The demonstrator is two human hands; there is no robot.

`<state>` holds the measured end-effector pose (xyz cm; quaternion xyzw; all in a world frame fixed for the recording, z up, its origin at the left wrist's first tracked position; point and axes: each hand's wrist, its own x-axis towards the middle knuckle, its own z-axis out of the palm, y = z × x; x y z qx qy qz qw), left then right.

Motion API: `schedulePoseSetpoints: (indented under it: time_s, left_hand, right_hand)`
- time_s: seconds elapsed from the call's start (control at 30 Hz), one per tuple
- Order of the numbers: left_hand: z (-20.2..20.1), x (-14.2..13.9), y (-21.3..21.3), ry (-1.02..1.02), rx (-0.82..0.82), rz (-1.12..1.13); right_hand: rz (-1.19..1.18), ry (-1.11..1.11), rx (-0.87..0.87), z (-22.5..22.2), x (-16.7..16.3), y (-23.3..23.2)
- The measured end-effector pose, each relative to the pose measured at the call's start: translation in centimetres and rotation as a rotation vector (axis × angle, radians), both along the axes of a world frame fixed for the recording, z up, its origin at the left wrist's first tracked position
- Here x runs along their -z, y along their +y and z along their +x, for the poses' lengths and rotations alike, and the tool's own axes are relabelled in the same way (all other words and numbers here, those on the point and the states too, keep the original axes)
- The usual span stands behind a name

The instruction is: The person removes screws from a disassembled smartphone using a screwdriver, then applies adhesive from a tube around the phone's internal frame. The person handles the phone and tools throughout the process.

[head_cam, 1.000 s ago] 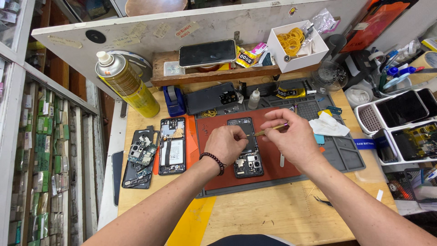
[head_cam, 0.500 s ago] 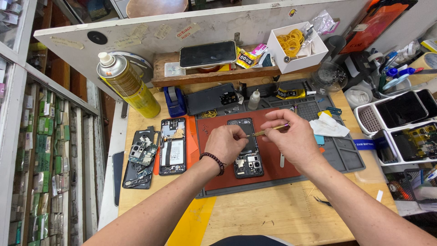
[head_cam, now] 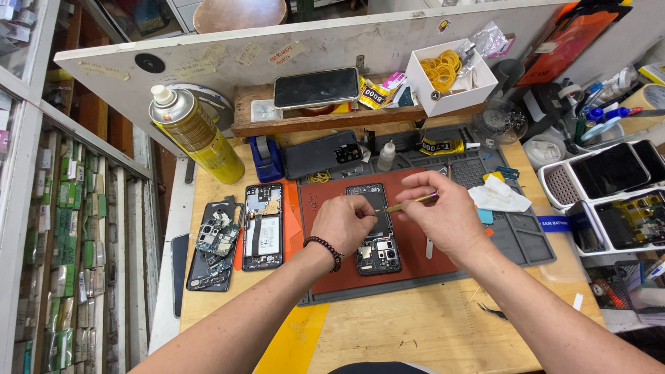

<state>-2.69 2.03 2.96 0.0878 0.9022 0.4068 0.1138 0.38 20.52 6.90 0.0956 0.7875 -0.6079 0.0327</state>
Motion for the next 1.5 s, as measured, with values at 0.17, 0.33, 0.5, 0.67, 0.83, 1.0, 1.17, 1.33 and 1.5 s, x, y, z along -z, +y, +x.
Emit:
schedulePoseSetpoints:
  time_s: [0.17, 0.33, 0.5, 0.67, 0.83, 1.0, 1.17, 1.33, 1.5]
  left_hand:
    - [0.1, -0.2, 0.0, 0.044, 0.054, -0.063]
    - [-0.2, -0.7, -0.1, -0.003, 0.014, -0.069]
    - [-0.3, -1.3, -0.1, 0.115, 0.013, -0.222]
    - [-0.4, -1.7, -0.6, -0.054, 0.230, -0.464]
    - [-0.6, -1.7, -0.7, -0.127, 0.250, -0.475]
    - [-0.8, -1.3, -0.8, -0.167, 0.218, -0.407]
    - [-1.2, -1.0, -0.8, -0.180, 0.215, -0.374]
    - [-1.3, -1.2, -0.7, -0.213, 0.210, -0.383]
    - [-1.1, -1.3, -0.7, -0.243, 0.209, -0.383]
  right_hand:
    - [0.216, -0.020, -0.028, -0.3, -0.3, -0.2]
    - [0.209, 0.041, -0.076, -1.3, 0.3, 0.0]
    - [0.433, 0.151, -0.048, -4.0, 1.8, -0.3]
    - [0.494, 0.213, -0.107, -6.0, 3.4, -1.3]
    - [0.505, 0.212, -0.144, -6.5, 4.3, -1.7]
    - [0.510, 0.236, -0.165, -6.7, 3.9, -2.0]
    - [0.799, 0.312, -0.341, -7.4, 2.3, -2.8]
    - [0.907, 0.234, -0.419, -8.3, 0.5, -4.7]
    - [1.055, 0.103, -0.396, -8.2, -0.3, -5.7]
